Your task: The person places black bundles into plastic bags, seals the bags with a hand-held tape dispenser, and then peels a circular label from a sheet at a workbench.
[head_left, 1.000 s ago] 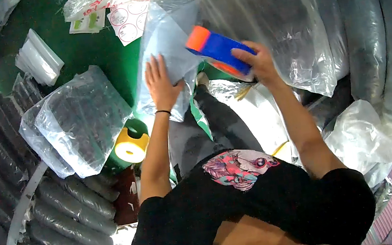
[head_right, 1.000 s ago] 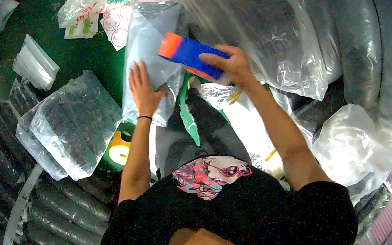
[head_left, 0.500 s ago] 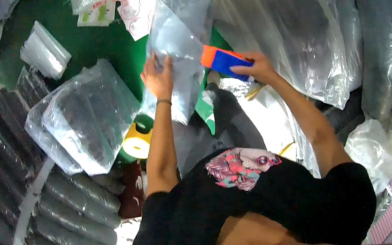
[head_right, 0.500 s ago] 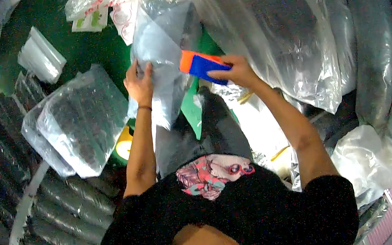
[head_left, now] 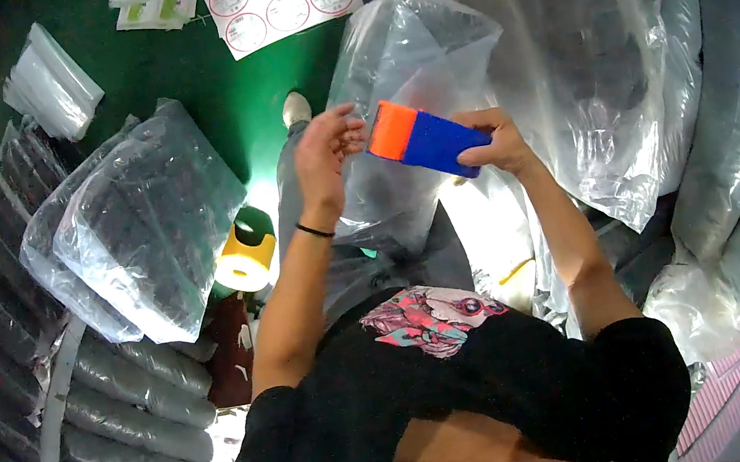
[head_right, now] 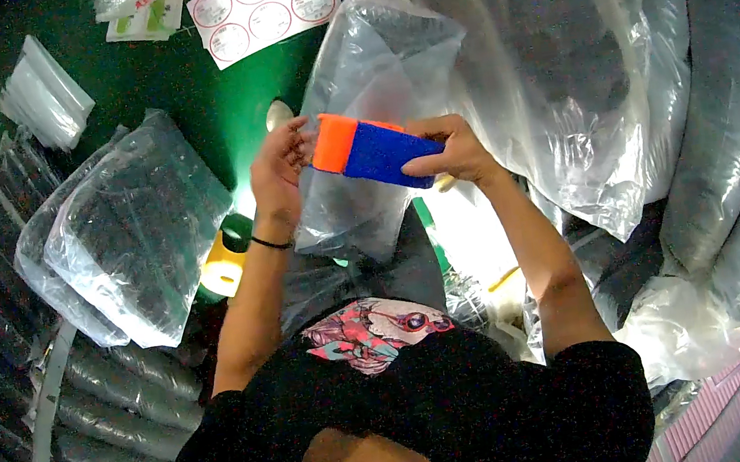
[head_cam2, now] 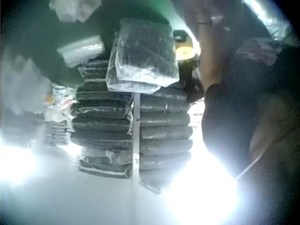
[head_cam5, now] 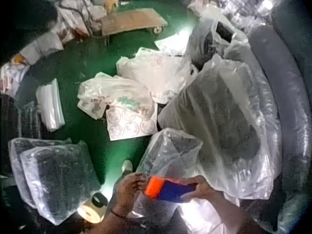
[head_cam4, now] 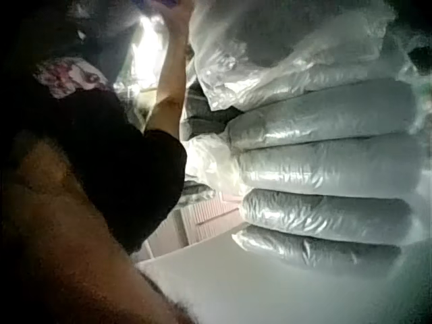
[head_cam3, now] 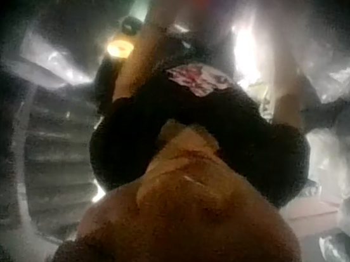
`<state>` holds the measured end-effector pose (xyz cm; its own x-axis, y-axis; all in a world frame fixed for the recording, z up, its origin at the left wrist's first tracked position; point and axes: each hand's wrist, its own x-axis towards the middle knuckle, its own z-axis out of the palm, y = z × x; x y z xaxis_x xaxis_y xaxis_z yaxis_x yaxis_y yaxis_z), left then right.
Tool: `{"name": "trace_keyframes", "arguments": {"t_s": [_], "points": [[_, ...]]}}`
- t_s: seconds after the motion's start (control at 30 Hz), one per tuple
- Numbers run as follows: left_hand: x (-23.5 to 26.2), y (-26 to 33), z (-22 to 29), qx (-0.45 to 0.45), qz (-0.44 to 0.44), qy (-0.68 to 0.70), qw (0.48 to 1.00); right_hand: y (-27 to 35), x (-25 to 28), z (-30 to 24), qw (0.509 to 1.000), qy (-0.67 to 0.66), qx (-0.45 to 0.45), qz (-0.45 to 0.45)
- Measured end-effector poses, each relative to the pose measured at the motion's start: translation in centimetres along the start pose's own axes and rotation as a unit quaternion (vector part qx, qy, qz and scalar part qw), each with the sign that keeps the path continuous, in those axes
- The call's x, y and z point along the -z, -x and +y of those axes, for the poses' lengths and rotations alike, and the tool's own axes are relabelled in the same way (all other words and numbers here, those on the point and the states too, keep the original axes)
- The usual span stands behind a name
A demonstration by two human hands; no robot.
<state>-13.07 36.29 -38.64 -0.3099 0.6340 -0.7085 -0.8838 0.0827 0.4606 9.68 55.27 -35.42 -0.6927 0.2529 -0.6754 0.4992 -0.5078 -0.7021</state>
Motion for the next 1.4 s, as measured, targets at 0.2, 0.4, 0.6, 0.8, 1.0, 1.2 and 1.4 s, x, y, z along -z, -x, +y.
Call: {"name": "trace_keyframes", "arguments": {"t_s": [0.2, 0.4, 0.6, 0.8, 1.0, 1.2, 1.4], "points": [[-3.3, 0.1, 2.1, 0.137, 0.002, -0.066, 0.988, 0.0, -0.6, -0.6, 0.997, 0.080, 0.005, 0.011], [-4.5, 0.3, 3.2, 0.204, 0.034, -0.019, 0.978, 0.5, -0.7, -1.1, 0.996, 0.082, 0.021, 0.035], [-1.1, -3.9, -4.1, -0.117, 0.156, -0.209, 0.958, 3.3, -1.0, -1.5, 0.916, 0.357, 0.136, 0.122], [1.8, -5.6, -3.2, -0.317, 0.280, -0.608, 0.672, 5.5, 1.1, 3.2, 0.912, 0.347, 0.046, 0.214], [-3.1, 4.4, -10.1, -0.228, -0.077, -0.838, 0.489, 6.8, 4.7, 4.5, 0.904, 0.384, 0.063, 0.179], [-3.7, 5.2, -10.8, -0.238, -0.071, -0.891, 0.380, 11.1, 12.2, 15.1, 0.867, 0.419, -0.020, 0.268], [-4.0, 4.7, -11.9, -0.294, -0.107, -0.829, 0.463, -2.6, 6.7, 22.0, 0.915, 0.016, -0.263, 0.307]]}}
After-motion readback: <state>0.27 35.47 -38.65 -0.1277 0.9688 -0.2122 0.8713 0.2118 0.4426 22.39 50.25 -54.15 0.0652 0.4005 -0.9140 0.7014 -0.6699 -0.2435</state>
